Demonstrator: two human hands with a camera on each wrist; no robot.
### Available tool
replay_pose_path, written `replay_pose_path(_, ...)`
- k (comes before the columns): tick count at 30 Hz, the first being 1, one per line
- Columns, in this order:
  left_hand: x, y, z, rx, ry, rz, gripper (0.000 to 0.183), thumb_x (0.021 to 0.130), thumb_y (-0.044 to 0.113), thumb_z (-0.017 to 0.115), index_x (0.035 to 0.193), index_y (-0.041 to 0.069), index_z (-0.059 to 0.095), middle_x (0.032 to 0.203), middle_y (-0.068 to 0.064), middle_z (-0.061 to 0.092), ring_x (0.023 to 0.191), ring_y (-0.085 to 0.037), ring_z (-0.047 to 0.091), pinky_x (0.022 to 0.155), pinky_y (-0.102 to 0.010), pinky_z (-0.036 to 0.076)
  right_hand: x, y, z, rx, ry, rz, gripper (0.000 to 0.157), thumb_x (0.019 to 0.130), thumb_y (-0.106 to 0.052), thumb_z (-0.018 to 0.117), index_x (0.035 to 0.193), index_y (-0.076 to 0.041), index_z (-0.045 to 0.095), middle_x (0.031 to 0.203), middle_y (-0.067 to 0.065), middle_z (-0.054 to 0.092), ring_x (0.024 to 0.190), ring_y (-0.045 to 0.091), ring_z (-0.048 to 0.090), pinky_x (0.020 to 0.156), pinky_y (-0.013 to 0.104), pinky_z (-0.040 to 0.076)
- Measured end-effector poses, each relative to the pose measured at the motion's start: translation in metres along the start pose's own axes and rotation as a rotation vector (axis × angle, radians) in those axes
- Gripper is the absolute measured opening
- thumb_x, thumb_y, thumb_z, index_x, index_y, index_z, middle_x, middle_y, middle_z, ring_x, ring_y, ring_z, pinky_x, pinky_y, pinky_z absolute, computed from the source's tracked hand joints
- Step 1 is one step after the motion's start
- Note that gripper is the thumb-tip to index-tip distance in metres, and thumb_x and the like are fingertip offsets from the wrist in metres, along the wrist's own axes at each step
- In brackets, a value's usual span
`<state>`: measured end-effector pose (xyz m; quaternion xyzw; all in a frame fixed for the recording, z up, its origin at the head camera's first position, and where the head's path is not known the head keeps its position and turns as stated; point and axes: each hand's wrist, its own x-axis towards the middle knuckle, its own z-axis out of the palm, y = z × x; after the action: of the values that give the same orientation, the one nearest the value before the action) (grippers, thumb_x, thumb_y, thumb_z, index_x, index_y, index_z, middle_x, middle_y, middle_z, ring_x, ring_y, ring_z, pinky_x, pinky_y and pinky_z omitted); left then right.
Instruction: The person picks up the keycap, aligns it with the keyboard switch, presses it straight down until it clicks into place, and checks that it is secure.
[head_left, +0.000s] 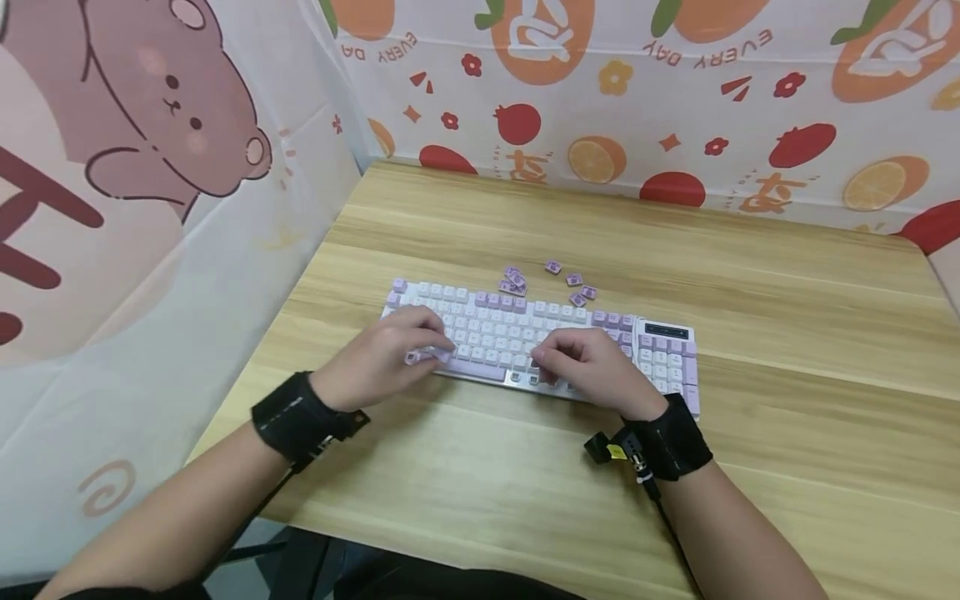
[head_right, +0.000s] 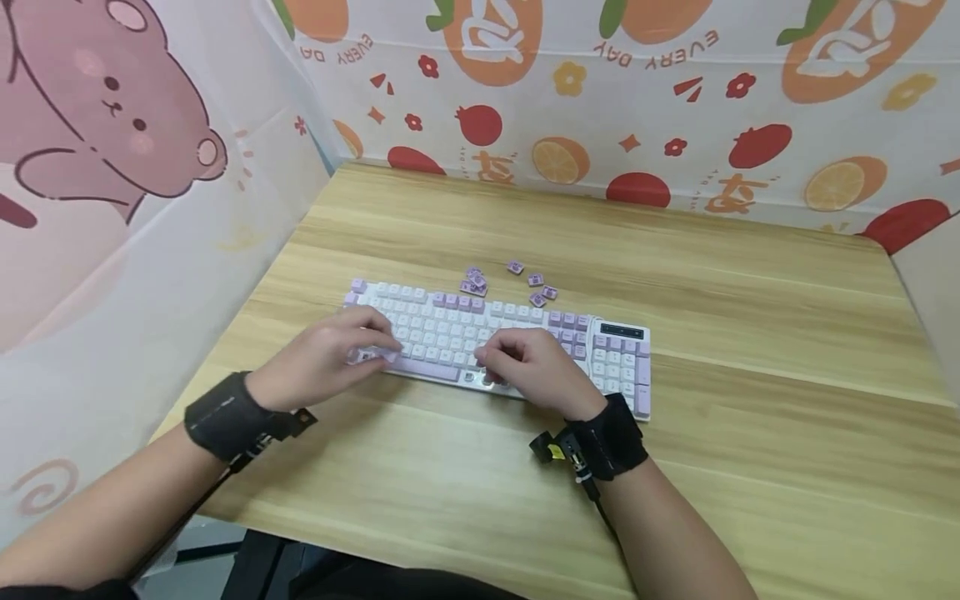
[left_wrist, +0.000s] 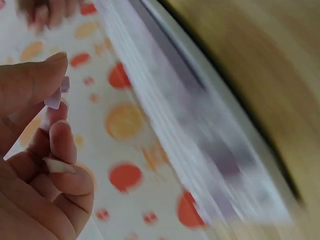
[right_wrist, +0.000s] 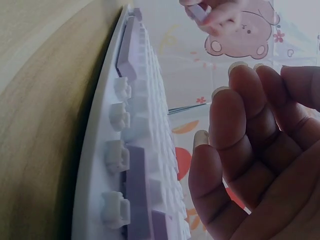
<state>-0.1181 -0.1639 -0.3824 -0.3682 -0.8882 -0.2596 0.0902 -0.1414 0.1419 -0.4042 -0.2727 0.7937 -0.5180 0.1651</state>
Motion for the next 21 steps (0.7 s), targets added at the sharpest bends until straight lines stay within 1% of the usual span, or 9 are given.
replay_pose_path(2, -0.012, -0.012, -0.010, 0.024, -0.005, -0.064, 0.020, 0.078, 0.002, 0.080, 0.097, 0.006, 0.076, 0.098, -0.001, 0.065, 0.091, -0.013, 0.061, 0.078, -0.031, 0.054, 0.000, 0.002, 0.000, -0.010, -0.005, 0.011, 0.029, 0.101, -0.028, 0.057, 0.088, -0.007, 0.071, 0.079, 0.003, 0.067, 0.076, 0.021, 0.060, 0.071, 0.030, 0.048)
replay_pose_path(5, -0.029, -0.029, -0.024, 0.073, -0.023, -0.177, 0.021, 0.079, 0.001, 0.079, 0.100, 0.006, 0.076, 0.099, -0.002, 0.066, 0.089, -0.015, 0.063, 0.074, -0.033, 0.055, 0.001, 0.004, 0.001, -0.017, -0.009, 0.022, 0.029, 0.100, -0.030, 0.057, 0.088, -0.008, 0.071, 0.080, 0.002, 0.067, 0.077, 0.020, 0.060, 0.072, 0.030, 0.048)
replay_pose_path(7, -0.038, -0.040, -0.030, 0.107, -0.042, -0.245, 0.022, 0.080, 0.000, 0.078, 0.101, 0.005, 0.076, 0.099, -0.002, 0.067, 0.088, -0.016, 0.063, 0.072, -0.035, 0.054, 0.000, 0.004, 0.001, -0.021, -0.009, 0.025, 0.028, 0.100, -0.029, 0.057, 0.088, -0.009, 0.072, 0.080, 0.002, 0.068, 0.077, 0.020, 0.061, 0.073, 0.031, 0.048)
replay_pose_path(9, -0.044, -0.049, -0.034, 0.131, -0.067, -0.290, 0.023, 0.080, -0.002, 0.077, 0.102, 0.004, 0.076, 0.097, -0.004, 0.068, 0.087, -0.018, 0.064, 0.072, -0.037, 0.054, 0.000, 0.005, 0.000, -0.024, -0.009, 0.026, 0.028, 0.101, -0.029, 0.056, 0.089, -0.009, 0.072, 0.081, 0.001, 0.067, 0.077, 0.021, 0.061, 0.073, 0.031, 0.049)
replay_pose_path(12, -0.049, -0.056, -0.035, 0.136, -0.116, -0.326, 0.022, 0.080, -0.003, 0.077, 0.101, 0.003, 0.076, 0.096, -0.005, 0.069, 0.088, -0.020, 0.065, 0.075, -0.039, 0.054, -0.001, 0.005, 0.001, -0.030, -0.011, 0.028, 0.028, 0.100, -0.029, 0.057, 0.088, -0.010, 0.072, 0.081, 0.001, 0.067, 0.077, 0.020, 0.060, 0.072, 0.031, 0.049)
replay_pose_path(14, -0.051, -0.059, -0.034, 0.131, -0.138, -0.334, 0.020, 0.080, -0.003, 0.077, 0.099, 0.004, 0.076, 0.096, -0.006, 0.070, 0.088, -0.020, 0.065, 0.077, -0.039, 0.055, -0.001, 0.006, 0.001, -0.035, -0.012, 0.030, 0.028, 0.100, -0.030, 0.057, 0.088, -0.010, 0.072, 0.080, 0.000, 0.067, 0.077, 0.020, 0.060, 0.072, 0.031, 0.048)
replay_pose_path(21, -0.051, -0.062, -0.022, 0.104, -0.161, -0.356, 0.017, 0.080, 0.000, 0.077, 0.097, 0.005, 0.077, 0.095, -0.005, 0.070, 0.088, -0.019, 0.064, 0.076, -0.037, 0.054, 0.002, 0.008, 0.004, -0.035, -0.024, 0.035, 0.028, 0.100, -0.030, 0.057, 0.087, -0.011, 0.071, 0.080, 0.000, 0.066, 0.076, 0.020, 0.059, 0.072, 0.031, 0.048)
